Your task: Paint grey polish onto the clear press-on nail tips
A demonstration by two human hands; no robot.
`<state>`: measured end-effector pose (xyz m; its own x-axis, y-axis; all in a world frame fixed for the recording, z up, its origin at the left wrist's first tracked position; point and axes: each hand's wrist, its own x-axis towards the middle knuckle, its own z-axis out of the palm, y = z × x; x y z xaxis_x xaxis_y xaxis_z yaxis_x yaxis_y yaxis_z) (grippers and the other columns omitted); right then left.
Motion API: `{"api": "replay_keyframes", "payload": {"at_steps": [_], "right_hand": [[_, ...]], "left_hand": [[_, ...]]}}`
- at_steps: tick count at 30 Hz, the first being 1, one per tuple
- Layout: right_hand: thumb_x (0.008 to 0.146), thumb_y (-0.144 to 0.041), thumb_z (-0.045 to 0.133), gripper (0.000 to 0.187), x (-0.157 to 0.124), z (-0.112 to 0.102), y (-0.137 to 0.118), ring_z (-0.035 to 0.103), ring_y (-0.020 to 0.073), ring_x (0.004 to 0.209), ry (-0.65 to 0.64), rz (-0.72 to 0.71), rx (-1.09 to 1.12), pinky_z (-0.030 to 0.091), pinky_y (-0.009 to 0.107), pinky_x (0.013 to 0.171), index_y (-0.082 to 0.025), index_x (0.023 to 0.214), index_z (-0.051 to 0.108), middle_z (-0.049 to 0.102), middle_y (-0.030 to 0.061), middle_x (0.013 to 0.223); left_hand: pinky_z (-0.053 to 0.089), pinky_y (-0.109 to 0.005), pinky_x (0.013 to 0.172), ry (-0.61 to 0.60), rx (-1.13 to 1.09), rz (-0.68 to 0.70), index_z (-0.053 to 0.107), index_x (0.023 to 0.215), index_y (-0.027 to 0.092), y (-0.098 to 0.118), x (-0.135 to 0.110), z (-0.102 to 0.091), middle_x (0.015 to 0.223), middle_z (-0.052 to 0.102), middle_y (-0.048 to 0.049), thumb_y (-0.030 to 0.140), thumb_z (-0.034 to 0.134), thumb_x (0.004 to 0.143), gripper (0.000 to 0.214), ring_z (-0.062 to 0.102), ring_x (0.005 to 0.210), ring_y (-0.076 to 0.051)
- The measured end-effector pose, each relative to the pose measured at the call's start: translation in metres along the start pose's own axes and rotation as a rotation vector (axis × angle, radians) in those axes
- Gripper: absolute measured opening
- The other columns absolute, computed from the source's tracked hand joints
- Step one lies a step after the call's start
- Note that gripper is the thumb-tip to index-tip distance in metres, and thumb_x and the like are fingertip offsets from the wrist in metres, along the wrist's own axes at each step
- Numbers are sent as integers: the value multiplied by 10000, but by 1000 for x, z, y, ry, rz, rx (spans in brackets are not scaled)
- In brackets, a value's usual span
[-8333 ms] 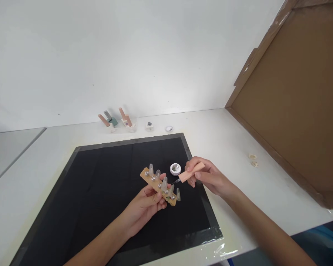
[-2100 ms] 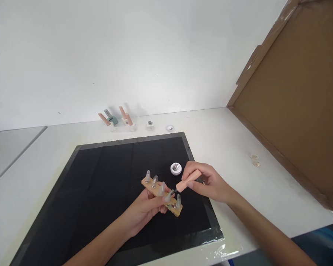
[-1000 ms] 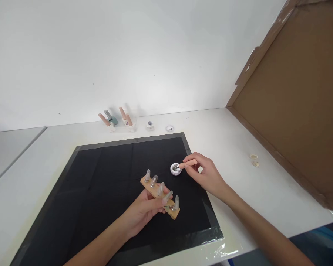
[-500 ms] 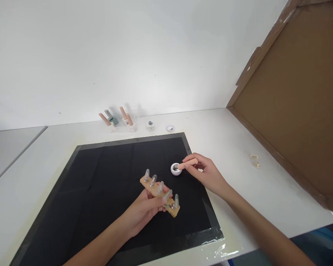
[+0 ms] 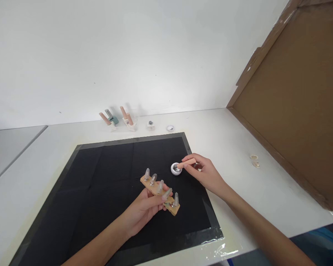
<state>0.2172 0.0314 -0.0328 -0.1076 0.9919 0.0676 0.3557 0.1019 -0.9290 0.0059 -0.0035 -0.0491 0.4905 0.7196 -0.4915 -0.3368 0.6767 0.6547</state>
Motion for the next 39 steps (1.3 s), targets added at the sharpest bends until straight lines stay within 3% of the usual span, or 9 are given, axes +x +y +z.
{"api": "replay_keyframes", "payload": {"at_steps": [12,18,22,25,31,39], "right_hand": [[813,-299,560,188,1,-2,-3,526,135,665,2,64,112,399,264,559,-177,694,640,623,40,896],[807,-396,589,212,2,-10,-9,443,110,504,7,128,432,393,257,501,-186,826,602,510,-30,576],[805,-386,614,202,-5,-12,-8,480,119,541,-164,1,572,419,268,530,-197,870,586,529,-14,636],[832,-327,606,124,-14,-9,-7,484,120,597,-189,-213,455,413,260,565,-204,848,594,553,5,716],[889,-216,515,65,-22,2,-10,468,117,574,-320,-397,297,398,249,546,-202,887,578,583,7,695],[822,-94,549,110,-21,4,-10,493,118,613,-266,-480,172,386,247,569,-197,848,577,587,2,695]], "left_hand": [[388,-283,692,-4,5,-6,637,836,168,1,1,1,833,617,-23,198,785,648,240,552,779,-142],[395,-296,737,-17,1,-7,630,873,177,-1,1,-1,878,639,-31,207,775,667,254,572,842,-159],[396,-290,745,-15,-19,-9,627,863,176,-1,1,-1,872,645,-27,200,778,663,251,574,849,-154],[399,-282,731,-16,-26,-8,628,851,174,0,1,-1,864,645,-25,196,777,664,241,570,838,-147],[392,-265,679,-46,-18,12,642,841,162,1,2,0,785,618,-7,173,758,680,199,544,750,-122],[390,-267,668,-47,-1,10,639,821,149,1,4,1,770,598,-13,187,768,663,207,531,748,-131]]}}
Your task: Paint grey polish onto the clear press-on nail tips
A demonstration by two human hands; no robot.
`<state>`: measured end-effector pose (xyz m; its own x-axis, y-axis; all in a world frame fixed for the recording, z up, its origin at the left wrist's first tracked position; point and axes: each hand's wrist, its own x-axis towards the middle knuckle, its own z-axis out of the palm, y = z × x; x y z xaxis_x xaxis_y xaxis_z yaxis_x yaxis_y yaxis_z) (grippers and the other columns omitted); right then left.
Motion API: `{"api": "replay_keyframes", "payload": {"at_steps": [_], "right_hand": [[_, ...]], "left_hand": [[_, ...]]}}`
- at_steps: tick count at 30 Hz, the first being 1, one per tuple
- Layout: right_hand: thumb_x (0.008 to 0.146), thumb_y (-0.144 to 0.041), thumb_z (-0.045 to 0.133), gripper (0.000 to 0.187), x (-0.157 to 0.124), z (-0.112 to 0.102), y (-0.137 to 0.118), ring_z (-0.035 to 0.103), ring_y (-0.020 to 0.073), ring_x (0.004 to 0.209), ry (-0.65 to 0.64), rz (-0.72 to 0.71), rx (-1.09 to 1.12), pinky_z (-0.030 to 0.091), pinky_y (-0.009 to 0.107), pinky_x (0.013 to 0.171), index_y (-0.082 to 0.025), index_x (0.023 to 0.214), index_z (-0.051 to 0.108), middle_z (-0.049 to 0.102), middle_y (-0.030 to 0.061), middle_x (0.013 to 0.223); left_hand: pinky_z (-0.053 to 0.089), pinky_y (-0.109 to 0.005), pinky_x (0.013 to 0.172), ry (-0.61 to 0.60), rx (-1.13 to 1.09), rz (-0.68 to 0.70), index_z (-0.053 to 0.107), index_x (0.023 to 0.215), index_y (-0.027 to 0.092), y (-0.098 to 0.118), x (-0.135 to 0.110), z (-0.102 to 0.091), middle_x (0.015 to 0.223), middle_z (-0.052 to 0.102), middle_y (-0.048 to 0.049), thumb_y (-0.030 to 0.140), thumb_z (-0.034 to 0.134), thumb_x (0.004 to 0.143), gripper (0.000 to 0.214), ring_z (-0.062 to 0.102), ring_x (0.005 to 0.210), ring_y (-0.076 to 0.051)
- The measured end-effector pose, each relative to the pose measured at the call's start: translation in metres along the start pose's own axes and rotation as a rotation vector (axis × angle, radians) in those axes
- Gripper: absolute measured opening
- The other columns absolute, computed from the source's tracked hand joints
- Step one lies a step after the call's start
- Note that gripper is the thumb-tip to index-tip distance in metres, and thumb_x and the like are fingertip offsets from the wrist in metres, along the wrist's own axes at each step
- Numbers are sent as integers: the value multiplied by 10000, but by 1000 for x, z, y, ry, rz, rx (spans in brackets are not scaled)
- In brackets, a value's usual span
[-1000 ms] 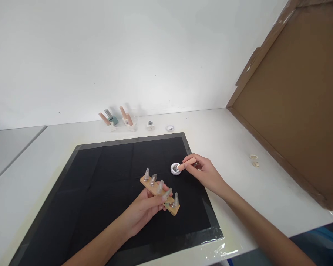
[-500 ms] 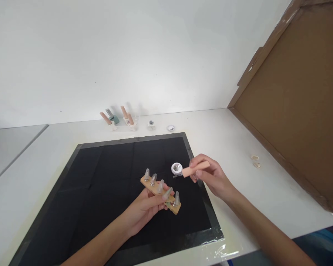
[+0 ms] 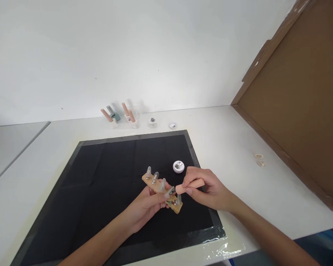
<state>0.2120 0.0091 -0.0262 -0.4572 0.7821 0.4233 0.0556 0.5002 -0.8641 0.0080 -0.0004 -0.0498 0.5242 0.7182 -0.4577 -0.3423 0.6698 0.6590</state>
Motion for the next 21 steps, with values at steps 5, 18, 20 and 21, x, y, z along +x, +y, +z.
{"api": "replay_keyframes", "payload": {"at_steps": [5,18,20,21], "right_hand": [[806,-63,534,147,0,0,2,470,118,608,44,-50,38,374,246,562,-200,841,571,572,-6,671],[807,-106,552,101,1,1,-2,460,129,612,-22,-93,34,393,263,586,-200,832,581,567,-5,646],[809,-92,543,113,2,1,-3,460,126,606,-30,-80,6,395,260,590,-200,821,573,584,-6,648],[812,-79,531,125,2,1,-3,463,124,603,-22,-59,-8,395,258,589,-199,810,566,587,-6,646]], "left_hand": [[385,-262,646,6,8,-1,631,808,151,-1,0,-2,765,590,-9,179,770,655,208,523,725,-126],[371,-257,639,-12,22,-2,632,820,152,0,0,-3,738,571,2,192,754,676,193,501,692,-112],[368,-256,633,-18,28,-4,632,816,150,-1,0,-3,725,563,4,193,753,677,190,492,678,-110],[367,-257,633,-14,32,-4,630,815,150,-1,0,-3,729,564,3,191,754,674,192,491,682,-112]]}}
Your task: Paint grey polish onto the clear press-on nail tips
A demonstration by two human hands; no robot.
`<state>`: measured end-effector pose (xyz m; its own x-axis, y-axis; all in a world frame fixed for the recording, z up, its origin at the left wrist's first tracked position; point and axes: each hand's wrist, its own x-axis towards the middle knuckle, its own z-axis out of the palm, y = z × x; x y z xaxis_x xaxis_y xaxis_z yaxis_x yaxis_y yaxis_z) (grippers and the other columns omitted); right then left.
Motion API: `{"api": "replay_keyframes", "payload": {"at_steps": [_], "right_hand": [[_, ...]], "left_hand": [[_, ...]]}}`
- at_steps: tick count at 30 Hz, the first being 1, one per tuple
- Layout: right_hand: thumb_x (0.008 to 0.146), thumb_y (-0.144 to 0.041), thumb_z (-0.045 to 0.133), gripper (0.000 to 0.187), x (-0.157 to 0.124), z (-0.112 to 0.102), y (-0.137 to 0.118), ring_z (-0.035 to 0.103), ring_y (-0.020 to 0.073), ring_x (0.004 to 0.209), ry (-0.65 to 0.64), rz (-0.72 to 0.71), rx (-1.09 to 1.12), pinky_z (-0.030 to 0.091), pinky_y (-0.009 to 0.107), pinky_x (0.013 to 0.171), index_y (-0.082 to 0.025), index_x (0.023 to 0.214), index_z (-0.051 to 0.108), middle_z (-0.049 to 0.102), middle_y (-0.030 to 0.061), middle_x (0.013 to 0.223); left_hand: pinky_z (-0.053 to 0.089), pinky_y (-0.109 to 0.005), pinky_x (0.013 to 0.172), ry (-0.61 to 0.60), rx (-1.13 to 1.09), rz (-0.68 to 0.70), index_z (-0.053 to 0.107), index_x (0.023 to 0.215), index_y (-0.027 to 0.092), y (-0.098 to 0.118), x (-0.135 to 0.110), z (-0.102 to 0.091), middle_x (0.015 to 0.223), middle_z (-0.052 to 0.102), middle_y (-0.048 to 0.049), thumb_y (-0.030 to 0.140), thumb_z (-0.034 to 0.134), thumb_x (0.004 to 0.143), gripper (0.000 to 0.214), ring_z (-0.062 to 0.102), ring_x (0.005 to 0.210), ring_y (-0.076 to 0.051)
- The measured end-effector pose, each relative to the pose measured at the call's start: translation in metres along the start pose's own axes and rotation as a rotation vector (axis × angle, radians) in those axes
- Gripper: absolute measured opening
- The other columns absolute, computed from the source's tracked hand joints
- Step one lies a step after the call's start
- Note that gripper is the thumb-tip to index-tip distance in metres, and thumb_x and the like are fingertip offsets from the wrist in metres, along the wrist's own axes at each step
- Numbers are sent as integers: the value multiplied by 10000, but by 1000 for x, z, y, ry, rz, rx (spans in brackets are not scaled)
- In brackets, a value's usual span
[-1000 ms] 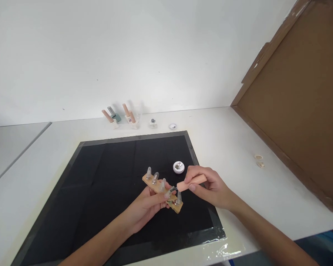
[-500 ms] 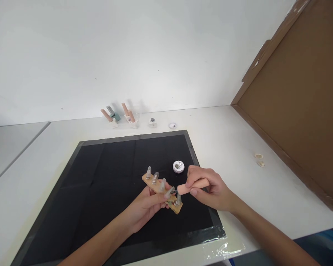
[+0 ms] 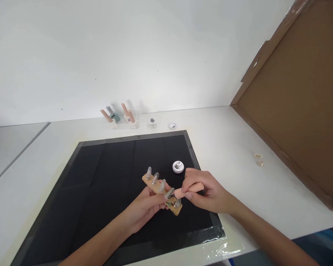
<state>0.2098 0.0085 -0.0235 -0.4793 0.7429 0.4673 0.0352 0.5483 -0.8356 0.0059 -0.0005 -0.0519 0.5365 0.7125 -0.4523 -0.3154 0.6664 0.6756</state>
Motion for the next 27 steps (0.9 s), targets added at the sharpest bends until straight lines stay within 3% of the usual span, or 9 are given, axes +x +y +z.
{"api": "replay_keyframes", "payload": {"at_steps": [7,20,27], "right_hand": [[814,-120,555,86,0,0,0,472,130,615,-11,-14,37,406,265,596,-200,831,583,601,1,660],[844,-119,531,87,-2,-1,1,512,117,620,-52,158,105,414,246,585,-186,826,583,595,5,697],[861,-172,540,53,-2,-1,2,510,118,619,-65,169,128,412,245,581,-182,843,589,597,5,681]], "left_hand": [[365,-269,652,-9,10,-4,622,825,152,0,0,-1,740,561,0,200,753,671,208,486,693,-120],[321,-254,606,3,79,2,600,787,160,1,-1,4,691,522,23,182,769,634,229,431,636,-103],[315,-253,604,-43,83,13,601,786,162,0,0,1,674,510,28,148,749,639,209,411,617,-99]]}}
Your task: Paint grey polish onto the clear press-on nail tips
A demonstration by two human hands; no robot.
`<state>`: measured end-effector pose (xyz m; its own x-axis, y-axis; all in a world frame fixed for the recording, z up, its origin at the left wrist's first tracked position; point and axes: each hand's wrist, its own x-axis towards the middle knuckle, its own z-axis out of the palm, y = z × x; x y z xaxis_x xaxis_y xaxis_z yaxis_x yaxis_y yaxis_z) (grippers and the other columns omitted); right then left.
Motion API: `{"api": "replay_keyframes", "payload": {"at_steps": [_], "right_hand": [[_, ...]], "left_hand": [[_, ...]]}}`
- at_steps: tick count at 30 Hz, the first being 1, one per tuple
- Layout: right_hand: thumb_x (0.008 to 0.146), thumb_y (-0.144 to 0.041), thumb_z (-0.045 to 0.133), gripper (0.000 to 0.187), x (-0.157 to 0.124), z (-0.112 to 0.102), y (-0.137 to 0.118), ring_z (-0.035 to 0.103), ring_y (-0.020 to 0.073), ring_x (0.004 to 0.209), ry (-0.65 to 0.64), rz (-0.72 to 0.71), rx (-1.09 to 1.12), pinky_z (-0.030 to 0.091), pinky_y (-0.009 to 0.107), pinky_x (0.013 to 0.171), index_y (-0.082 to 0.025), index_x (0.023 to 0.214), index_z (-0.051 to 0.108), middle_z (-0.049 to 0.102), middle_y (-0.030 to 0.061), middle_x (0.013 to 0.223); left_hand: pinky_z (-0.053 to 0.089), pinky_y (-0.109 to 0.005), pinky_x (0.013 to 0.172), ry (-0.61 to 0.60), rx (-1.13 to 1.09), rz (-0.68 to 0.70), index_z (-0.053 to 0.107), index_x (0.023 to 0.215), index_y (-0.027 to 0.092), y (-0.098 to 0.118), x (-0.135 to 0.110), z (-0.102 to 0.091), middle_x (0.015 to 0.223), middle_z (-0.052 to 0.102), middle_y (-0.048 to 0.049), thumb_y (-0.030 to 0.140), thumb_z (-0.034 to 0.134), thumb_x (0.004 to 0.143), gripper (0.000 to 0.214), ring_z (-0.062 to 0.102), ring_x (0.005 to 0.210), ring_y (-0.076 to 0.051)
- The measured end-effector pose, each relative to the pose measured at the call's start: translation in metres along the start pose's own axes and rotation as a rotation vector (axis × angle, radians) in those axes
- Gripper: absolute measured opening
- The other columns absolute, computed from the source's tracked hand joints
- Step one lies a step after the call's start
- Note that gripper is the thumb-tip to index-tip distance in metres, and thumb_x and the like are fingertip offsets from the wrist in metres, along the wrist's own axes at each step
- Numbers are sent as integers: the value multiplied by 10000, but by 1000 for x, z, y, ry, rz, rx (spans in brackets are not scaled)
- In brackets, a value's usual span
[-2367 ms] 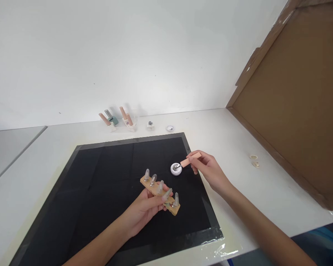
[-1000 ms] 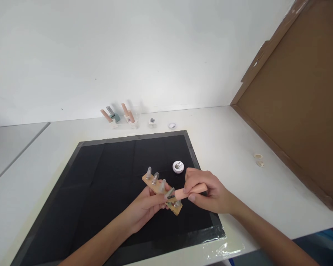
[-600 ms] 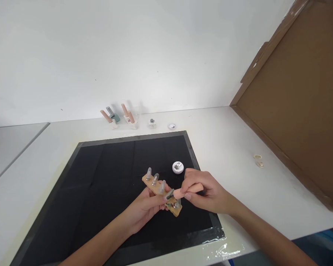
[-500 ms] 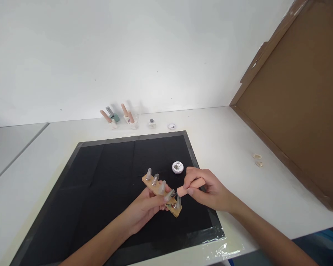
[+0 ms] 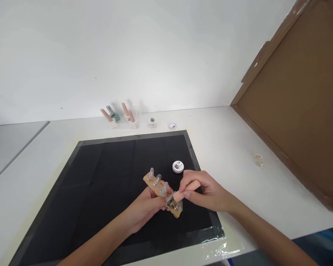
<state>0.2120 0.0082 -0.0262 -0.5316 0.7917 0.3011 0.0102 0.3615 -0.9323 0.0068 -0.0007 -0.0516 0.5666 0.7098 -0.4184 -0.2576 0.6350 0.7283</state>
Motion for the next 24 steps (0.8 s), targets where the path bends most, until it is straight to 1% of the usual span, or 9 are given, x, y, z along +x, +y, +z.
{"api": "replay_keyframes", "payload": {"at_steps": [3,7,10,13,15,17,20,22,24], "right_hand": [[878,-209,520,96,0,0,2,476,110,572,42,37,1,390,236,542,-178,810,581,569,-4,643],[878,-247,533,90,1,0,4,482,115,577,1,9,31,393,239,536,-180,848,584,575,1,651],[886,-256,524,108,1,-1,5,471,114,577,20,48,17,382,236,528,-180,834,581,556,-3,641],[884,-264,530,107,1,-1,5,440,100,533,3,21,50,360,223,496,-179,845,582,542,-13,620],[887,-262,527,111,1,-1,4,453,100,538,-9,17,54,369,223,496,-177,841,581,567,-4,640],[896,-262,513,129,1,-1,4,475,106,564,14,27,50,380,226,505,-176,823,576,584,8,672],[895,-275,516,133,1,-1,3,458,99,543,7,18,69,366,222,494,-175,836,582,568,0,658],[887,-270,531,119,1,-1,4,449,96,532,-18,41,67,360,223,493,-174,843,588,565,-4,647],[886,-262,531,119,1,-1,4,460,103,556,-2,83,52,363,227,504,-175,824,584,581,5,670]], "left_hand": [[308,-248,597,15,34,-5,600,770,159,0,-1,1,703,519,16,161,739,659,178,423,645,-107],[305,-248,588,7,62,0,605,758,160,1,-1,2,700,519,12,164,742,654,173,430,656,-116],[307,-248,588,-3,78,2,602,755,161,2,0,2,707,524,11,179,737,665,163,435,661,-120],[302,-246,583,8,86,-6,597,754,166,2,0,2,702,522,19,187,741,655,177,437,655,-118],[299,-248,581,18,87,-10,596,753,172,2,0,2,701,521,25,185,746,643,186,439,651,-118],[297,-251,583,26,89,-12,598,753,175,2,0,2,709,529,24,187,747,637,189,441,654,-121],[293,-253,583,25,99,-12,597,736,171,2,0,3,698,525,25,193,747,633,183,423,644,-117],[292,-251,580,20,106,-6,592,727,169,2,1,3,688,518,28,191,745,634,180,415,638,-114],[294,-252,580,20,112,-1,591,734,170,2,1,4,704,529,23,193,739,639,178,420,645,-116]]}}
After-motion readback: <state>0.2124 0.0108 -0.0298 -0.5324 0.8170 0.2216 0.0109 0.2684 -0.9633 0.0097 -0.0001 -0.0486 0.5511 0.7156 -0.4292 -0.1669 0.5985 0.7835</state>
